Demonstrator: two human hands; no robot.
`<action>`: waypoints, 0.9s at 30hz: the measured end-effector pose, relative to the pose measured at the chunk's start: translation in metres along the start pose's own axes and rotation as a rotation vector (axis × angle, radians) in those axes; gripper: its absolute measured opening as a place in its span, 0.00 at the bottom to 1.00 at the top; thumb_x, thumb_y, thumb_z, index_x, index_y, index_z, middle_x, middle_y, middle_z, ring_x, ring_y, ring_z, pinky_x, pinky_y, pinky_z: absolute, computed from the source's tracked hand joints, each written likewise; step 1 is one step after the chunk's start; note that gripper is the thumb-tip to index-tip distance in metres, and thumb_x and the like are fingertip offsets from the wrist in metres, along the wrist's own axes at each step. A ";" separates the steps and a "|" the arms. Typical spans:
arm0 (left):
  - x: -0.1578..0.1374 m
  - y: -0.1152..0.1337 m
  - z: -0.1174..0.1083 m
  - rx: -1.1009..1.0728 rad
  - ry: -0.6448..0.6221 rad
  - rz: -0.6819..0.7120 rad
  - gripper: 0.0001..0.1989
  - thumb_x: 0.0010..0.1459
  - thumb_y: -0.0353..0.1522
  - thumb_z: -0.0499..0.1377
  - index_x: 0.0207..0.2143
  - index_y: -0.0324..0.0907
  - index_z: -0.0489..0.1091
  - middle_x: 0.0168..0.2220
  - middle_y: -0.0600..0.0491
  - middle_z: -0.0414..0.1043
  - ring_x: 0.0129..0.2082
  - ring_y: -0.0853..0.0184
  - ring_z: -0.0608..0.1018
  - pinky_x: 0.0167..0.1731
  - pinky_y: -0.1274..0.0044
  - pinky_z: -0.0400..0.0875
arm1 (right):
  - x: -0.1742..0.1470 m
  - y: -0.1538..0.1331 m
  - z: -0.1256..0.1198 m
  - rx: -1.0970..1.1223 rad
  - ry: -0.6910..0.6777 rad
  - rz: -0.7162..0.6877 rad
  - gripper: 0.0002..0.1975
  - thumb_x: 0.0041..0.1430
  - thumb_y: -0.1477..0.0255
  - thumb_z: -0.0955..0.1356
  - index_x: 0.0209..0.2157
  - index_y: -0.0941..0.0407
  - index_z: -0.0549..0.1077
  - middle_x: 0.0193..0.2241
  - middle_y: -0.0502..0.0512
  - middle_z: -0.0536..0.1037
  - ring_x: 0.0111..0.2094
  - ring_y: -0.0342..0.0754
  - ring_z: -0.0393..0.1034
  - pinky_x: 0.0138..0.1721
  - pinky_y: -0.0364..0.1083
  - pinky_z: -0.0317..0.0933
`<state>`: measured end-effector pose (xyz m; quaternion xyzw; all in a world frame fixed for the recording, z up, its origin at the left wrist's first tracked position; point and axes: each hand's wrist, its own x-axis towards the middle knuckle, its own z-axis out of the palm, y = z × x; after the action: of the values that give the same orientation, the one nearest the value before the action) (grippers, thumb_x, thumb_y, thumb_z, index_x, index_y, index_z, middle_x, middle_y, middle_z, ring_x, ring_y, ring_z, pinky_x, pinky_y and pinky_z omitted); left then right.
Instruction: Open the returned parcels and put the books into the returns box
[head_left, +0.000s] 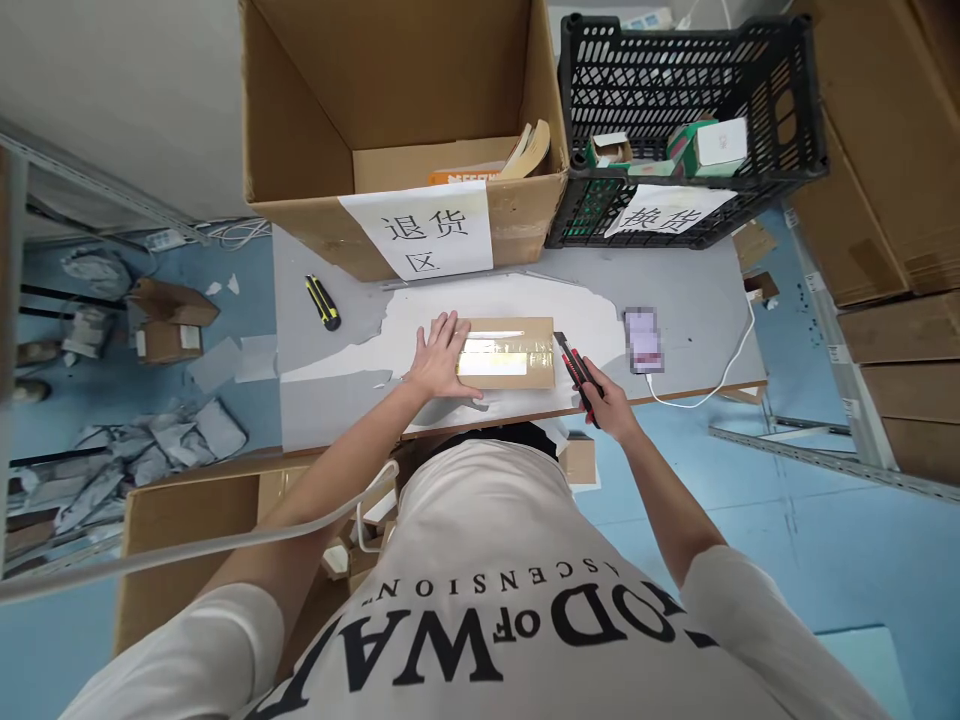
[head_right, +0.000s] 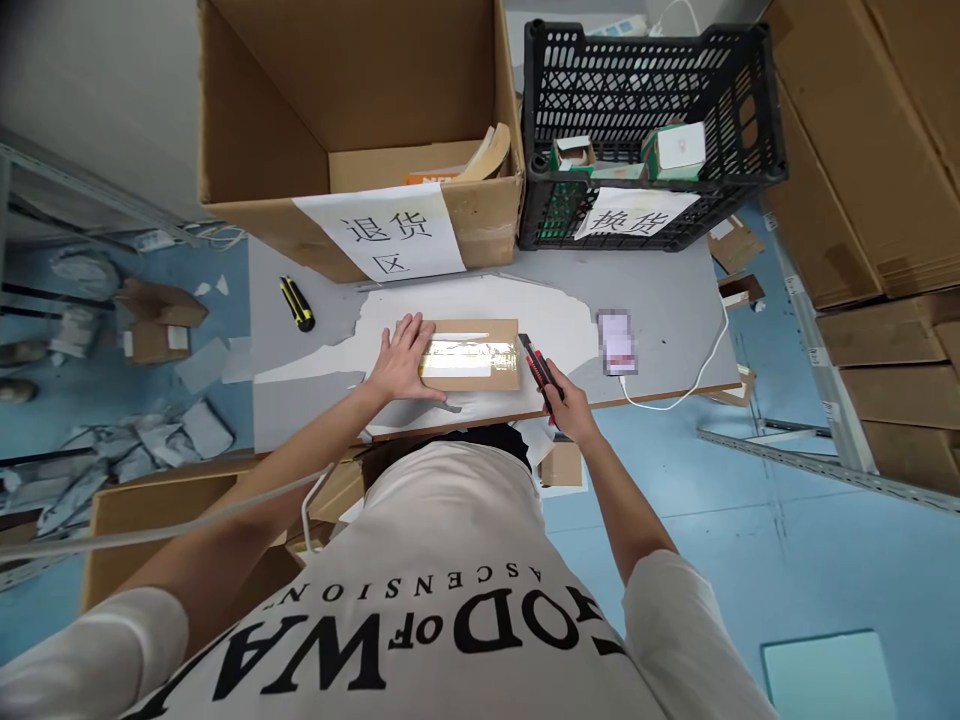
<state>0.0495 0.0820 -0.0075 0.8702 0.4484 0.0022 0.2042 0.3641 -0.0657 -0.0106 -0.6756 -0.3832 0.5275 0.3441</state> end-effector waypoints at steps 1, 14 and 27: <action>0.001 0.000 0.001 -0.009 0.008 0.002 0.70 0.29 0.62 0.64 0.68 0.36 0.43 0.69 0.32 0.37 0.67 0.35 0.42 0.60 0.47 0.37 | -0.001 0.001 -0.001 -0.005 -0.004 -0.005 0.36 0.59 0.54 0.63 0.66 0.50 0.54 0.37 0.54 0.75 0.22 0.40 0.65 0.14 0.40 0.63; 0.000 -0.002 0.007 -0.126 0.091 0.008 0.67 0.28 0.57 0.68 0.67 0.39 0.46 0.67 0.32 0.43 0.66 0.36 0.45 0.58 0.50 0.51 | -0.003 -0.025 -0.023 -0.430 -0.073 -0.101 0.29 0.62 0.63 0.60 0.64 0.51 0.59 0.29 0.53 0.76 0.18 0.40 0.61 0.20 0.43 0.67; 0.000 0.000 0.003 -0.137 0.074 -0.028 0.68 0.26 0.57 0.69 0.67 0.39 0.47 0.67 0.32 0.43 0.66 0.36 0.45 0.58 0.49 0.52 | -0.035 -0.015 -0.032 -0.286 -0.236 0.078 0.29 0.61 0.62 0.62 0.64 0.46 0.59 0.28 0.50 0.74 0.19 0.39 0.61 0.13 0.39 0.59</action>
<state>0.0500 0.0806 -0.0106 0.8470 0.4667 0.0620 0.2467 0.3872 -0.0912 0.0249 -0.6655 -0.4656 0.5560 0.1766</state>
